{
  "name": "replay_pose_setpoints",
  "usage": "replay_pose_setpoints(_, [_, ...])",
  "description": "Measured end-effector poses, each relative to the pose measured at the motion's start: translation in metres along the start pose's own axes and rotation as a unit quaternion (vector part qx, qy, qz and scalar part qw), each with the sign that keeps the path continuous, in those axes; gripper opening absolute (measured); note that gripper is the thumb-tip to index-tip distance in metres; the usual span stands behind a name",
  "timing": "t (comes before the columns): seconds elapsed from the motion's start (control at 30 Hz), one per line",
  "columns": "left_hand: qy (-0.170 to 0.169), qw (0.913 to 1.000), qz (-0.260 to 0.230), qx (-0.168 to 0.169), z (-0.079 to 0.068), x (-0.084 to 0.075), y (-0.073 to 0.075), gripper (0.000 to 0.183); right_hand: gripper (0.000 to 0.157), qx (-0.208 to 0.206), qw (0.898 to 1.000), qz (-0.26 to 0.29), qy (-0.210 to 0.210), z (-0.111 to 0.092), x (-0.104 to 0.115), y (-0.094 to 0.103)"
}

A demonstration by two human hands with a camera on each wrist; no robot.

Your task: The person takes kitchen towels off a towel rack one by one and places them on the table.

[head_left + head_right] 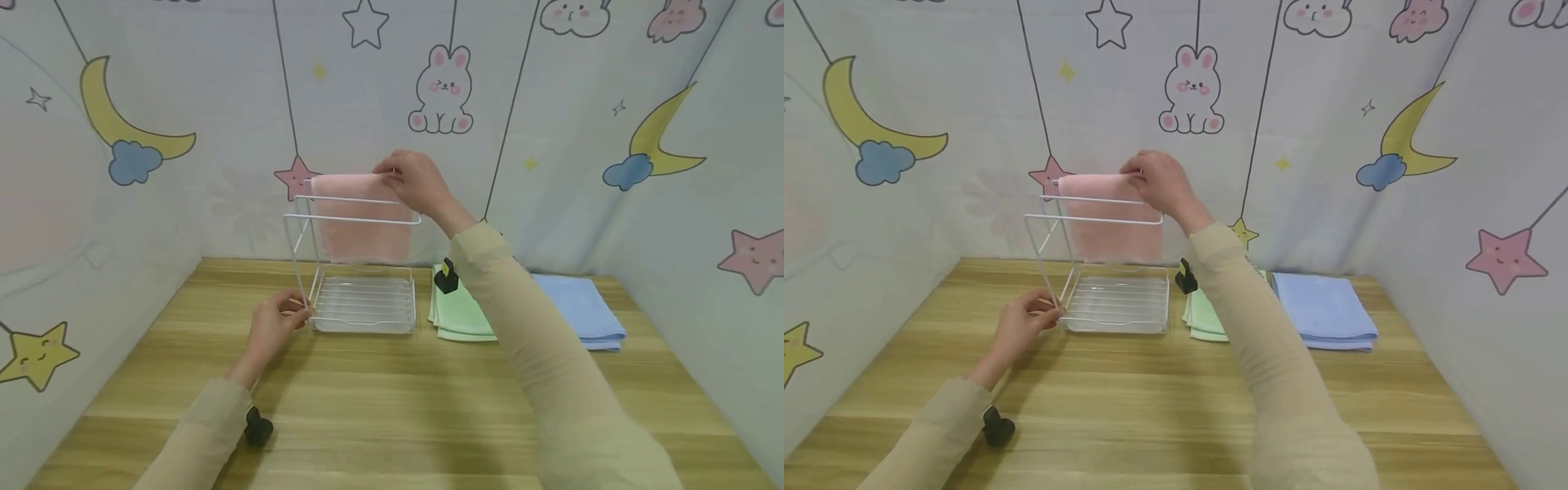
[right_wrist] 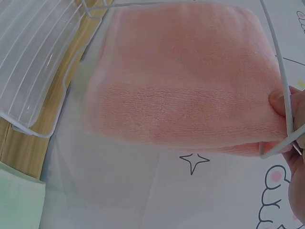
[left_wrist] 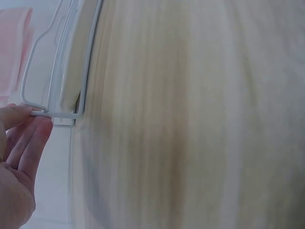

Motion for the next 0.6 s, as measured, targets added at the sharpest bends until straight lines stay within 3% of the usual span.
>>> replay_pose_setpoints(0.27, [0.004,1.0000,0.003,0.003,0.002,0.002,-0.004,0.014,0.017,-0.042,0.999,0.035,0.000,0.014,0.006,0.023])
replay_pose_setpoints(0.6, [0.008,0.9999,0.003,0.005,0.000,-0.003,-0.002,0.014,0.022,-0.051,0.998,-0.003,-0.048,0.050,0.020,0.069])
Point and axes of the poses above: each hand's wrist, its own z-axis towards the middle knuckle, its own y-axis out of the back of the hand, x = y × z, the point moved 9 cm from there along z, towards the middle knuckle, and after that the axes turned 13 degrees about -x, right-handed, at the moved point
